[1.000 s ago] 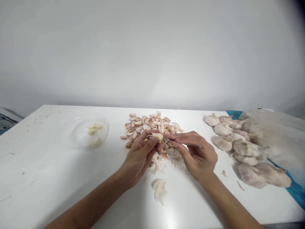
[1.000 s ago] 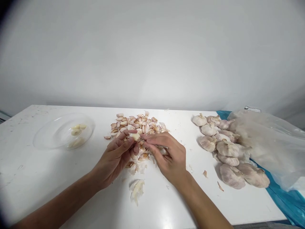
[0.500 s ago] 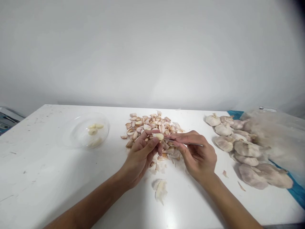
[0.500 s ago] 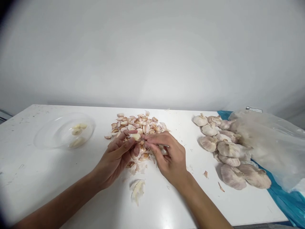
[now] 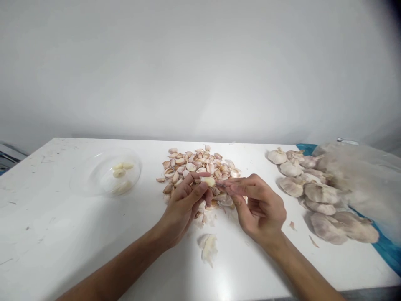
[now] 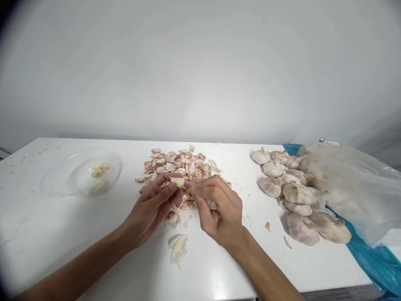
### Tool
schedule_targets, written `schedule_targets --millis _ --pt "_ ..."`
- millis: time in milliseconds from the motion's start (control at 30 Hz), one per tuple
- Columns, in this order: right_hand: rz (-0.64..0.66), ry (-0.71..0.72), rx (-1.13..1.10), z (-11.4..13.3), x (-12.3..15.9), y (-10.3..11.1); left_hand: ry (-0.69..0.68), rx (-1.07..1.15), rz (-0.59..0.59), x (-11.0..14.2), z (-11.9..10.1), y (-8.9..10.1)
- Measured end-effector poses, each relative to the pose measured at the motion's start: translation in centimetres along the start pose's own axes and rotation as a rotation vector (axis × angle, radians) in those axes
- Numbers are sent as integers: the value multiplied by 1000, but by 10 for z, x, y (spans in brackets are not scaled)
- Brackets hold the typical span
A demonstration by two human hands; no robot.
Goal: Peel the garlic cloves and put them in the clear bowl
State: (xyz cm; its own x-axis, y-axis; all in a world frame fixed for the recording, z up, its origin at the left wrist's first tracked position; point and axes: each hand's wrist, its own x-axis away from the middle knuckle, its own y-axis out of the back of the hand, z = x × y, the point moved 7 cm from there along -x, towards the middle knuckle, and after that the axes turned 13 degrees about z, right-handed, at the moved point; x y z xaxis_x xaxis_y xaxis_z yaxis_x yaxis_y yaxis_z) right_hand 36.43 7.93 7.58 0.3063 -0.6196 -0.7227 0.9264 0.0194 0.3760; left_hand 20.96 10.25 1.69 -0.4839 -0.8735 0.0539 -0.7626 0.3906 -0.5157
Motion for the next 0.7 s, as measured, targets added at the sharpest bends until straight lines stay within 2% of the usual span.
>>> schedule_targets --millis 300,533,600,700 --pt "-107 6 31 -2 0 8 8 -16 31 1 -1 -3" --pt "-253 -50 26 -6 -6 30 18 61 49 1 -1 -6" --pt "-212 -90 -11 -10 -8 32 -6 74 30 0 -4 -4" --pt "33 -186 -60 -20 -13 19 -72 75 -24 -2 -12 4"
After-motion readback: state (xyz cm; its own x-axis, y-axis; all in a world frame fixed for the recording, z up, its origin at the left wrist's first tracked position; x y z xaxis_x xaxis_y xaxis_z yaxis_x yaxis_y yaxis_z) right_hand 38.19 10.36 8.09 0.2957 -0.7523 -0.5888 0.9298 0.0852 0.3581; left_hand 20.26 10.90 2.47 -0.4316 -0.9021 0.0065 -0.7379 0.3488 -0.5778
